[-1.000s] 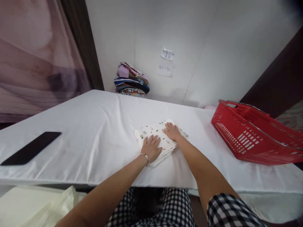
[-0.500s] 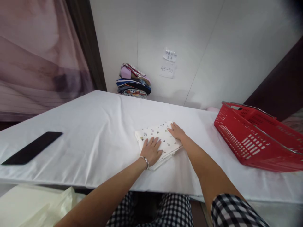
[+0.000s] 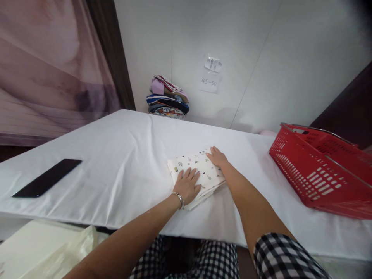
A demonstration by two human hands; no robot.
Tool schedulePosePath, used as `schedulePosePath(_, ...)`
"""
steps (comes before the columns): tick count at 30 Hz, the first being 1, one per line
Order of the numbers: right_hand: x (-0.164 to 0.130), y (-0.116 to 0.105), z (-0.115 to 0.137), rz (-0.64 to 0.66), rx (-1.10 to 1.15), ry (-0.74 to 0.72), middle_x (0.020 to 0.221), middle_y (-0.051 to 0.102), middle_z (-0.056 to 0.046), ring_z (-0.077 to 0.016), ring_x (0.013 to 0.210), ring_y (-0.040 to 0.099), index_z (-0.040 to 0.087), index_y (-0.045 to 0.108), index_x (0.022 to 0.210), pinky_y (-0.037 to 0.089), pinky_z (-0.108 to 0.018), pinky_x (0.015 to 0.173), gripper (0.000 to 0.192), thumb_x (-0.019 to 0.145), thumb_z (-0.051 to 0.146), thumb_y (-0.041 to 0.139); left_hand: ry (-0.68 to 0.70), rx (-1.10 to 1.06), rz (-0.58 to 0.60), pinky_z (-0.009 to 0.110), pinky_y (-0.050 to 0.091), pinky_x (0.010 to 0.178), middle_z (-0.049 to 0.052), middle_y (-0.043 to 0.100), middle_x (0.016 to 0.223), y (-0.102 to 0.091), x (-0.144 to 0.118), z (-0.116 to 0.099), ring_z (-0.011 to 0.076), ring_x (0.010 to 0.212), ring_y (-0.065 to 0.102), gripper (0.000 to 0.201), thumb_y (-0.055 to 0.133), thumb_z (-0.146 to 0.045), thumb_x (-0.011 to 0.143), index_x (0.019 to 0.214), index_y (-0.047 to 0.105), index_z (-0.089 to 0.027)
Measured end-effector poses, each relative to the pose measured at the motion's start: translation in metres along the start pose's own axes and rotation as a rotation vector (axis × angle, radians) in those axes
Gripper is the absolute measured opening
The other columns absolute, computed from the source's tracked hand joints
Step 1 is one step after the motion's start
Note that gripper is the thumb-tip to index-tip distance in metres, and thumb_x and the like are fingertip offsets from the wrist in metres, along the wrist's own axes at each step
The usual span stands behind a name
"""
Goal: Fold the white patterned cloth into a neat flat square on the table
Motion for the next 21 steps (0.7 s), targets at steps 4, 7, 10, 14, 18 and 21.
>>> schedulePosePath(4,0.003,-0.002,-0.012,0.023,0.083,0.075,0.151,0.015,-0.008,-0.0232,0.136,0.021,0.015,0.012,0.145,0.021,-0.037,0.107,0.074,0.087,0.059,0.02,0.0,-0.015,0.004,0.047,0.01,0.111,0.001,0.03,0.147,-0.001,0.0,0.0,0.0232,0.137,0.018,0.054,0.028,-0.048,0.089,0.138,0.034,-0.025)
schedulePosePath(7,-0.001,-0.005,-0.024,0.034,0.094,0.12,0.148,0.024,-0.011,-0.0259,0.133,0.028,0.012,0.015,0.144,0.024,-0.038,0.105,0.078,0.085,0.063,0.02,-0.002,-0.029,0.002,0.047,0.009,0.111,0.001,0.03,0.147,-0.001,-0.001,0.0,0.0231,0.137,0.018,0.054,0.027,-0.048,0.089,0.138,0.034,-0.026)
schedulePosePath(10,-0.013,-0.009,-0.034,0.049,0.066,0.163,0.147,0.026,-0.013,-0.0271,0.133,0.029,0.012,0.02,0.143,0.024,-0.039,0.105,0.078,0.085,0.063,0.021,-0.002,-0.043,0.012,0.047,0.009,0.111,0.001,0.029,0.147,-0.002,0.0,0.0,0.0235,0.137,0.018,0.055,0.027,-0.048,0.089,0.138,0.034,-0.026)
schedulePosePath(14,-0.043,-0.013,-0.034,-0.085,-0.049,0.122,0.15,0.018,-0.011,-0.024,0.138,0.015,0.013,0.023,0.142,0.013,-0.043,0.109,0.068,0.089,0.055,0.025,-0.006,-0.055,0.027,0.047,0.01,0.111,0.001,0.029,0.147,-0.004,0.001,-0.001,0.0237,0.137,0.017,0.055,0.028,-0.047,0.088,0.139,0.033,-0.025)
schedulePosePath(18,-0.077,-0.005,-0.02,-0.081,-0.07,-0.127,0.15,0.02,-0.006,-0.0193,0.138,0.013,0.02,0.03,0.138,0.013,-0.041,0.109,0.057,0.091,0.052,0.025,-0.01,-0.056,0.03,0.048,0.01,0.111,0.001,0.029,0.147,-0.004,0.002,-0.001,0.0239,0.137,0.017,0.055,0.029,-0.047,0.088,0.138,0.034,-0.025)
schedulePosePath(21,-0.09,0.0,-0.013,-0.019,-0.053,-0.148,0.149,0.022,-0.004,-0.0185,0.138,0.013,0.023,0.034,0.137,0.015,-0.043,0.108,0.053,0.092,0.05,0.024,-0.016,-0.05,0.033,0.047,0.01,0.111,0.001,0.03,0.147,-0.005,0.003,-0.002,0.0235,0.137,0.018,0.055,0.03,-0.047,0.088,0.138,0.035,-0.025)
Point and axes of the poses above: each hand's wrist, its own x-axis towards the middle knuckle, its own y-axis out of the palm, z = x × y, the point moved 2 cm from there along x, towards the middle knuckle
